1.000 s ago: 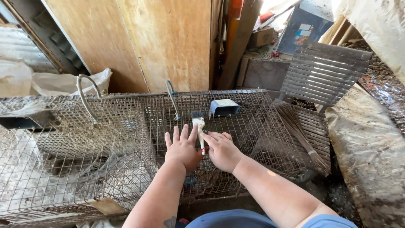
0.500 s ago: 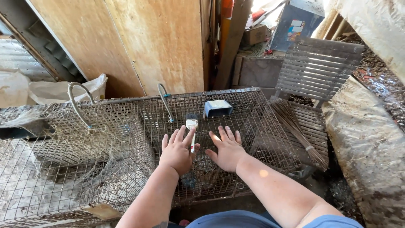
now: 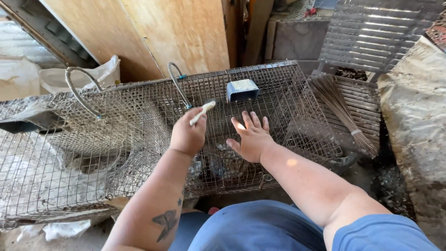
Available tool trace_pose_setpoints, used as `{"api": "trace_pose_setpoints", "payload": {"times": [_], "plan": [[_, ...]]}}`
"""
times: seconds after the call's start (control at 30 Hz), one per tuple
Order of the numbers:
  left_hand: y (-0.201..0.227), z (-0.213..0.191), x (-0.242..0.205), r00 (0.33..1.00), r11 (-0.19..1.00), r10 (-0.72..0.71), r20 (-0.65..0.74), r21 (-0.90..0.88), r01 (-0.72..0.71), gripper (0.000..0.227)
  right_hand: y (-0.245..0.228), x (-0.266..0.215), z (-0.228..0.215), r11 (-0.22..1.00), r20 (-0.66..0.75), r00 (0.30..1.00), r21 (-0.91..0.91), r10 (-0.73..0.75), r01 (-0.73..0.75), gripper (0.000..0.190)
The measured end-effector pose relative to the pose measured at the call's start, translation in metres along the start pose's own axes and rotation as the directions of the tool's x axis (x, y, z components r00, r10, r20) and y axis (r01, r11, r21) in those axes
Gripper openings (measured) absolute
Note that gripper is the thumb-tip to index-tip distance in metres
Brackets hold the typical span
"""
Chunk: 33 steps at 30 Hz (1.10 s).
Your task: The person paints the top wire mesh of a metal cage using a paintbrush. They hold the cage steady with their left hand while applying white paint with their right hand. The person moves the brush back and forth across the mesh surface.
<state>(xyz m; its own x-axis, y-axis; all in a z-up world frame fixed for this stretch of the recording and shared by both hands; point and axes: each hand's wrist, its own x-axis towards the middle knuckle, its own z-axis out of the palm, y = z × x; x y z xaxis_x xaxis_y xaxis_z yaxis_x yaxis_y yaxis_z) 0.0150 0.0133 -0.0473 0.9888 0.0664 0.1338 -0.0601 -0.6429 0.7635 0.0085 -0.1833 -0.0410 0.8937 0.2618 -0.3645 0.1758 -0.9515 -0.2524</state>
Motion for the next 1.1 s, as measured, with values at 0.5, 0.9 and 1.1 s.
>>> {"api": "trace_pose_setpoints", "payload": {"times": [0.5, 0.9, 1.1], "plan": [[0.059, -0.037, 0.148, 0.991, 0.716, 0.043, 0.124, 0.688, -0.117, 0.05, -0.002, -0.004, -0.009, 1.0, 0.047, 0.999, 0.003, 0.002, -0.002, 0.077], [0.039, -0.021, 0.198, 0.874, 0.054, 0.125, 0.469, 0.877, -0.478, 0.046, 0.002, 0.001, -0.007, 1.0, 0.072, 0.997, 0.0, -0.008, 0.008, 0.079], [0.029, -0.013, 0.214, 0.789, -0.292, 0.061, 0.612, 0.767, -0.572, 0.051, 0.001, 0.001, -0.008, 1.0, 0.081, 0.997, 0.002, -0.005, 0.005, 0.078]]}}
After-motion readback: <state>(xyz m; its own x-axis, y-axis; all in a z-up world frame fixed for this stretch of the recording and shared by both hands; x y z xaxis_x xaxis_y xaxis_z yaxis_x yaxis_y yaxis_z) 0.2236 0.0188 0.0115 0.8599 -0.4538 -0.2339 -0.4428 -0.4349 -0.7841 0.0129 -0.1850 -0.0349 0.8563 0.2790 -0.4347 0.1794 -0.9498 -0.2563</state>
